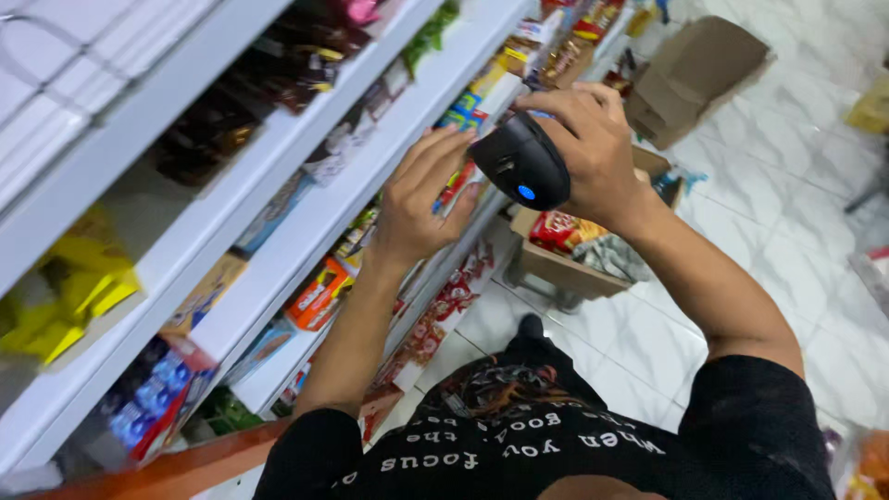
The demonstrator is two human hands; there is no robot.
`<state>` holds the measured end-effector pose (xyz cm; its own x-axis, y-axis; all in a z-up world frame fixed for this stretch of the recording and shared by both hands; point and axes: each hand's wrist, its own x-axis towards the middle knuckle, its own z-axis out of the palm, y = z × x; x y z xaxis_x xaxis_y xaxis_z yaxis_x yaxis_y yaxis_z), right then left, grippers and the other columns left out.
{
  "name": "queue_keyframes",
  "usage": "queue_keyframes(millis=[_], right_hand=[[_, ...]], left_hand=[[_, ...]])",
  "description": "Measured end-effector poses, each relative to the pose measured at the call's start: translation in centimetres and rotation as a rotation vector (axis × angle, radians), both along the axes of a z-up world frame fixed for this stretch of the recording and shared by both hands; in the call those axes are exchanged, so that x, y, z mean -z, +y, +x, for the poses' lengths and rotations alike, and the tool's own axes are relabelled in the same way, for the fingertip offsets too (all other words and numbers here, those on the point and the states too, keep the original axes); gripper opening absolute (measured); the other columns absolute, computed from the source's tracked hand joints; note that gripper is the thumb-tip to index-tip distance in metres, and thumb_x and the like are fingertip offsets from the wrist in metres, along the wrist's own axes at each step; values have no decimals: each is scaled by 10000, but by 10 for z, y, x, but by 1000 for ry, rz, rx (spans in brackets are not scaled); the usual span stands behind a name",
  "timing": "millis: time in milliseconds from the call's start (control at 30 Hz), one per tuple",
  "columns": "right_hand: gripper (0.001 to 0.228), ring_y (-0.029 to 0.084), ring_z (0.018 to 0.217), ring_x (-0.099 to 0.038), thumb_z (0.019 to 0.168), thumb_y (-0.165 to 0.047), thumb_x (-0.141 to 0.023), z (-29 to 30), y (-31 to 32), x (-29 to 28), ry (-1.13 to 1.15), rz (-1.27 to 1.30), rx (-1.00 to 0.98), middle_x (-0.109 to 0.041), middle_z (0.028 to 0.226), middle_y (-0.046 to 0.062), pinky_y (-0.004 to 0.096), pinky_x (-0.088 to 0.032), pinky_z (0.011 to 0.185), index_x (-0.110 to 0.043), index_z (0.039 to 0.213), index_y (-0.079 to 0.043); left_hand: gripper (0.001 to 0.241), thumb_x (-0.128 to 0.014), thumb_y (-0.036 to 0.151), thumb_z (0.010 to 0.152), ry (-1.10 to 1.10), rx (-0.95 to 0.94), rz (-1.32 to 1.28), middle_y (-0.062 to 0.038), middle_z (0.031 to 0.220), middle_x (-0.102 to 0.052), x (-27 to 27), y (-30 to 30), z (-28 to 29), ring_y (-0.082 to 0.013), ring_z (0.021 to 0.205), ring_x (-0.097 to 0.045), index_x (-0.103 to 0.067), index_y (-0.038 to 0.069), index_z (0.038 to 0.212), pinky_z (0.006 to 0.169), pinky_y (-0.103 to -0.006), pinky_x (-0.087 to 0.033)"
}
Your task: The person arranges snack packages on a store shelf, using a handheld scanner to process items. They then use a spray bottle and a cloth to wipe down the exterior of a glass-door refrigerator and the adjacent shelving unit.
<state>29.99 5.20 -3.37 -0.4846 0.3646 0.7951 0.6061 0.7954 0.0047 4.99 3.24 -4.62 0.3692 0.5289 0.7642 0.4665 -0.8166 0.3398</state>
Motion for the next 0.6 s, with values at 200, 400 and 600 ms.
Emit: queue_keyframes(millis=[200, 400, 600], right_hand=[[417, 336, 1199, -651, 828, -183, -797, 80, 17, 93, 55, -213, 161, -659, 1310, 140, 473, -456, 1040, -643, 1182, -25], [437, 390, 1135, -644, 820, -113, -794, 142, 51, 232, 353, -580, 319, -662, 1230, 187, 438, -521, 980, -653, 1218, 0], [402, 357, 957, -717, 838, -216, -805, 186, 71, 347, 751, -956, 452, -723, 1060, 179, 428, -546, 872, -666, 1147, -2]], left_hand=[[363, -743, 35, 870, 33, 233, -110, -166, 1388, -625, 98, 74, 96, -349, 1338, -592, -638, -12, 1215, 1171, -432, -472], [367, -709, 111, 935, 29, 341, -461, -175, 1426, -588, 223, 146, 174, -371, 1354, -553, -666, -10, 1279, 1154, -442, -447], [360, -722, 269, 905, 313, 180, -641, -230, 1464, -514, 339, 192, 217, -422, 1380, -463, -724, 104, 1226, 1146, -491, -388]])
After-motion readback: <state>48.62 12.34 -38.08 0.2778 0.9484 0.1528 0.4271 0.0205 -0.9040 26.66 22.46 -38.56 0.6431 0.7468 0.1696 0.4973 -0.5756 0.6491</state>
